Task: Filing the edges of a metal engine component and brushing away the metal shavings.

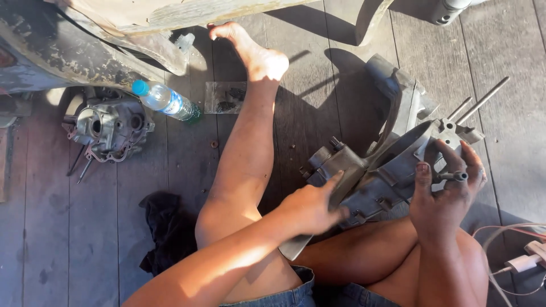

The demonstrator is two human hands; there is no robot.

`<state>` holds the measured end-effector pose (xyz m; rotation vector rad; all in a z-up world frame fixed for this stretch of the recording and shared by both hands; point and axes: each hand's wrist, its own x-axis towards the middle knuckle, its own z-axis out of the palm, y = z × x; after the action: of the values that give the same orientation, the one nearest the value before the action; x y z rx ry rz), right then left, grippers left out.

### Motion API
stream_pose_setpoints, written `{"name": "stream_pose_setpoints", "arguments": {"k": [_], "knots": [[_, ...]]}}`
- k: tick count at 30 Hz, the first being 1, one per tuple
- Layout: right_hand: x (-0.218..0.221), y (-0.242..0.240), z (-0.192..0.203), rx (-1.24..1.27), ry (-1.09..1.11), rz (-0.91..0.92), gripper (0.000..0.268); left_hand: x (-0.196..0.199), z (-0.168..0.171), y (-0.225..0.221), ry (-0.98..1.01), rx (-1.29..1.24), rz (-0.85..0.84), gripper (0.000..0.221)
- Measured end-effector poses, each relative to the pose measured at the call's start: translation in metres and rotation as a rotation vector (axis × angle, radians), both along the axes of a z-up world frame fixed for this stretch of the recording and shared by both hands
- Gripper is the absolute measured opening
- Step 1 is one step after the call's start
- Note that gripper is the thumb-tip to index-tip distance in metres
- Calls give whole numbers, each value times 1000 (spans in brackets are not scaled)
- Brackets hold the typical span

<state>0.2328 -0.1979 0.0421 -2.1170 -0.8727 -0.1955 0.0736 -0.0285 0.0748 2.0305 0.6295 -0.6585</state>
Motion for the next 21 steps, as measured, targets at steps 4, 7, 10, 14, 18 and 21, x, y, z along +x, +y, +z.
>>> {"name": "stream_pose_setpoints", "arguments": {"k": [4,7,10,14,18,21], "knots": [[1,-10,-3,5,22,-28,36,-15,-10,4,40,350,-233,89],[3,-10,-4,30,-10,-42,35,-24,-42,31,-68,587,-111,66],[2,-6,-4,43,-15,-61,36,-18,-26,23,-126,594,-94,62],[-1,1,-1,31,-13,-22,41,-12,-50,20,-85,543,-61,65],[-3,4,0,17,-45,1,40,-28,-38,19,-90,513,6,64],[-2,5,2,32,24,-32,39,-47,-29,13,-115,536,-3,67]]}}
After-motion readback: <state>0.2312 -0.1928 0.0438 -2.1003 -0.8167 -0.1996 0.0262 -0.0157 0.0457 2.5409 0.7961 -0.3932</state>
